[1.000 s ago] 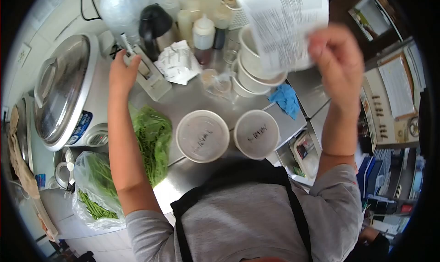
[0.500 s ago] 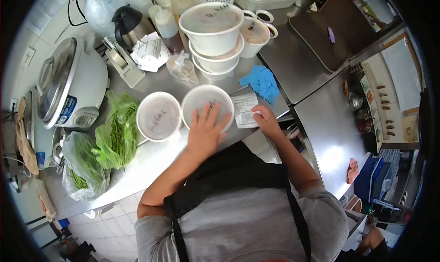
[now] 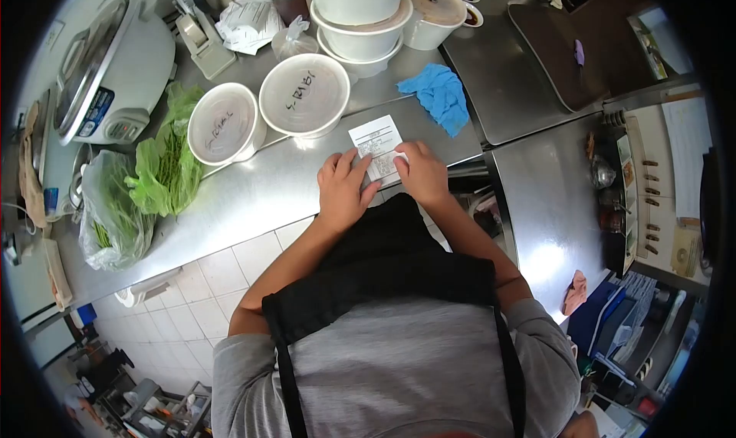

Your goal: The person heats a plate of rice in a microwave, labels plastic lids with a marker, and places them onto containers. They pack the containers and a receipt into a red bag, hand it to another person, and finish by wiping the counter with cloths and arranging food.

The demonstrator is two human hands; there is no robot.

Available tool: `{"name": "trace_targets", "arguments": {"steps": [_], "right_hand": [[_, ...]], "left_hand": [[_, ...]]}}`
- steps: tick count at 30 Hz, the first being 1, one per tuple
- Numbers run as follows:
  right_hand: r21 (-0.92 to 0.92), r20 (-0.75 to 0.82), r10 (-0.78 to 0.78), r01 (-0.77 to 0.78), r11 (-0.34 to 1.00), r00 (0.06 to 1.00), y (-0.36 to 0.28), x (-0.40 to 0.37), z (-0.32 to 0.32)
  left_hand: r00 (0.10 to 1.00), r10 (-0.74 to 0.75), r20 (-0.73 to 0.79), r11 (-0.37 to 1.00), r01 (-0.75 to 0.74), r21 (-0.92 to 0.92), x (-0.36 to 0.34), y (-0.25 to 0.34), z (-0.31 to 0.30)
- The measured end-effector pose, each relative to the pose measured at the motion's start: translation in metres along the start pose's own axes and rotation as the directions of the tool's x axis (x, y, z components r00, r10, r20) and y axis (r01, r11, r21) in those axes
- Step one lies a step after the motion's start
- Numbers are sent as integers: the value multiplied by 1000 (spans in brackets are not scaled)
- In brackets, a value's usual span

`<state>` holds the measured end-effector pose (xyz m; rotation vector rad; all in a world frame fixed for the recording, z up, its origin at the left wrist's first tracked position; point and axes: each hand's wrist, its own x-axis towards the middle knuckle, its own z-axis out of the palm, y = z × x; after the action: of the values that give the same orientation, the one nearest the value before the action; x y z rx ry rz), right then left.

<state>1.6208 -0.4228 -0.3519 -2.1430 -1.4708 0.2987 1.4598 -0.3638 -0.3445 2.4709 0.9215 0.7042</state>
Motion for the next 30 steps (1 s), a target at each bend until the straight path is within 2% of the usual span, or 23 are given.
{"name": "trace_targets", "arguments": {"steps": [3,9,12,18,24,27,30], "right_hand": [[-89,-115,-183,173,981,976,7,-1,4],[7,-62,-70,71,997,996,1,-1,0],[-71,-128,-90,81,994,988,-9,-3,5],[-105,-73,-183,175,979,980,-28,-7,16],[-316,-286,-51,-44,948,957,17,4,-7],[-248,-248,-59,-5,969,967,6,-1,-5],[-160,-182,-160,131,978,970,-19,-9,9]], "left_hand": [[999,-38,-17,999,38,25,1,-1,4],[996,-63,-57,998,63,12,3,-4,7],[995,-91,-46,996,91,-13,6,-8,9],[996,-78,-48,997,77,-13,8,-9,7],[998,-56,-32,998,55,-35,8,-13,7],[998,-52,-29,998,50,-47,9,-14,7],[999,-51,-20,998,50,-48,8,-13,6]]}}
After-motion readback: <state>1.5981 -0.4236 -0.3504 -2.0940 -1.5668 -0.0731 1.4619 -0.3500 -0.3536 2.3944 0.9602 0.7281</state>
